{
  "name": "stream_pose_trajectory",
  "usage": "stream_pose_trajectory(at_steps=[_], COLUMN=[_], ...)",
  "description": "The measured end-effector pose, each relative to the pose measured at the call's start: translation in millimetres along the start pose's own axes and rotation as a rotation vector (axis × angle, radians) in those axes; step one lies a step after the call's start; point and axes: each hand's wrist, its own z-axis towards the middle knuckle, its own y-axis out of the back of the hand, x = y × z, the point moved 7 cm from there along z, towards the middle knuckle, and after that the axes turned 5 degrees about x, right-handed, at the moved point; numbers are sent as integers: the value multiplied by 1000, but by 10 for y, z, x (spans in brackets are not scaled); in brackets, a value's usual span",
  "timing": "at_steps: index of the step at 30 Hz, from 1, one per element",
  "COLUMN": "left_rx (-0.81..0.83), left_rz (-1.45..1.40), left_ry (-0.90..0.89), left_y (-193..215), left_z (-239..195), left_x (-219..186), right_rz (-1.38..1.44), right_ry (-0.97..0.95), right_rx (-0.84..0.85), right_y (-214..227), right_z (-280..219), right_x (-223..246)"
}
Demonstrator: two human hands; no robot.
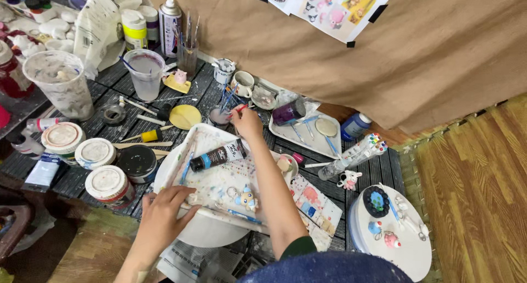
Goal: The person paints small figurines using a fine brush and various paints. They dip the brush into paint, apply it to the figurine, and occasionally switch between different figurines and colors.
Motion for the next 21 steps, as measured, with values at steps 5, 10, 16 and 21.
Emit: stream_pose_trajectory(at_steps=[5,10,16,21], left_rx=[-32,-7,-17,53], left_rz=[-45,32,-85,-219], left_ry=[29,89,-32,42], left_y=[31,0,-91,-175], left_z=[1,-34,11,11], left_x=[-20,-156,-221,-174], right_rz=[45,159,222,56], right_ry=[33,175,90,79], right_rx=[-40,-111,-172,-131], right_y=[230,517,662,579], right_z=[-52,-111,-42,-30], right_x=[149,108,145,313])
